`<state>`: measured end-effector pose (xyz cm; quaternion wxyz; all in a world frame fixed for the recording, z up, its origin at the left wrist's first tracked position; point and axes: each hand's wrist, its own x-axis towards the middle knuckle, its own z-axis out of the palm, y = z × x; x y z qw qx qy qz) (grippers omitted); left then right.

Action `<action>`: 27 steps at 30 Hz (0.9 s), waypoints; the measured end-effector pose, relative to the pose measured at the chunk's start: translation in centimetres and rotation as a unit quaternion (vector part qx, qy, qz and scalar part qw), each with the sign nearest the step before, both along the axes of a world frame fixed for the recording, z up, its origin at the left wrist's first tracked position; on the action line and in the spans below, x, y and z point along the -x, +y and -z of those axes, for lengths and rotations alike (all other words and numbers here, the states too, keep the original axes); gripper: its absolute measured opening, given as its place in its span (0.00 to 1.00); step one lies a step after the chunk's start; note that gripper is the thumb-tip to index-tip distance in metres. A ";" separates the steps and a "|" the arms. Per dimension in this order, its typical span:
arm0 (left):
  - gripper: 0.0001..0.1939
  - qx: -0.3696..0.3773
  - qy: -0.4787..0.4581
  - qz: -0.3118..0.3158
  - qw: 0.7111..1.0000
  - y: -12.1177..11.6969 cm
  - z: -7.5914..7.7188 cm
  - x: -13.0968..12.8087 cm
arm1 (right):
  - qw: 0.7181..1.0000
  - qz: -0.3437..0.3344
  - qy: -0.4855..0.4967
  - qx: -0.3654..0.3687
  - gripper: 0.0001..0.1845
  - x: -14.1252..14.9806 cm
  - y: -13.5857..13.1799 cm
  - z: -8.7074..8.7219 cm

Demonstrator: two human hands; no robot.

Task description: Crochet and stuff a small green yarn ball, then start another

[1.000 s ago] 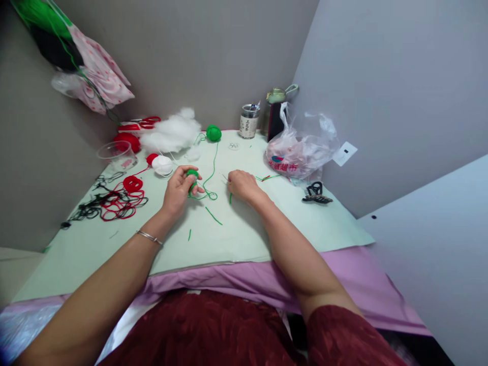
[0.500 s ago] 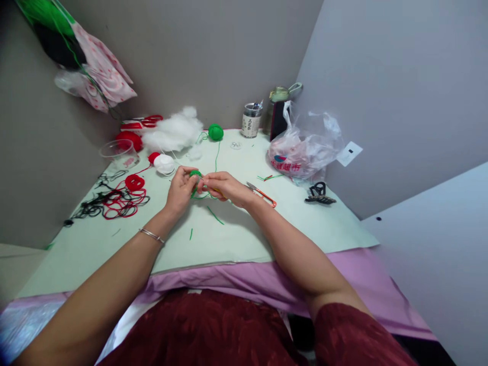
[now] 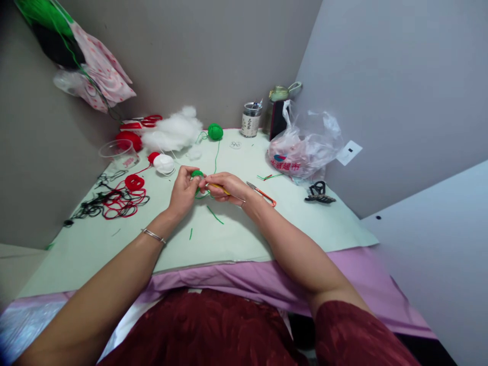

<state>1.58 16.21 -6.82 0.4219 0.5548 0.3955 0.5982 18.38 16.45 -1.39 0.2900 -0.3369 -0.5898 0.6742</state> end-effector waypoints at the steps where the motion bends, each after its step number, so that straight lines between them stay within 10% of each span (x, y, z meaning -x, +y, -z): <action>1: 0.10 -0.001 0.002 0.001 1.000 0.0 0.0 0.0 | 1.000 0.009 -0.003 -0.008 0.12 0.2 -0.1 0.0; 14: 0.06 -0.029 0.020 -0.052 0.998 0.2 -0.7 0.3 | 0.967 0.148 -0.074 -0.195 0.09 3.1 -3.3 0.5; 27: 0.07 -0.007 -0.036 -0.035 0.999 0.5 -0.3 0.2 | 0.982 -0.185 0.020 0.030 0.14 0.5 -1.0 -0.2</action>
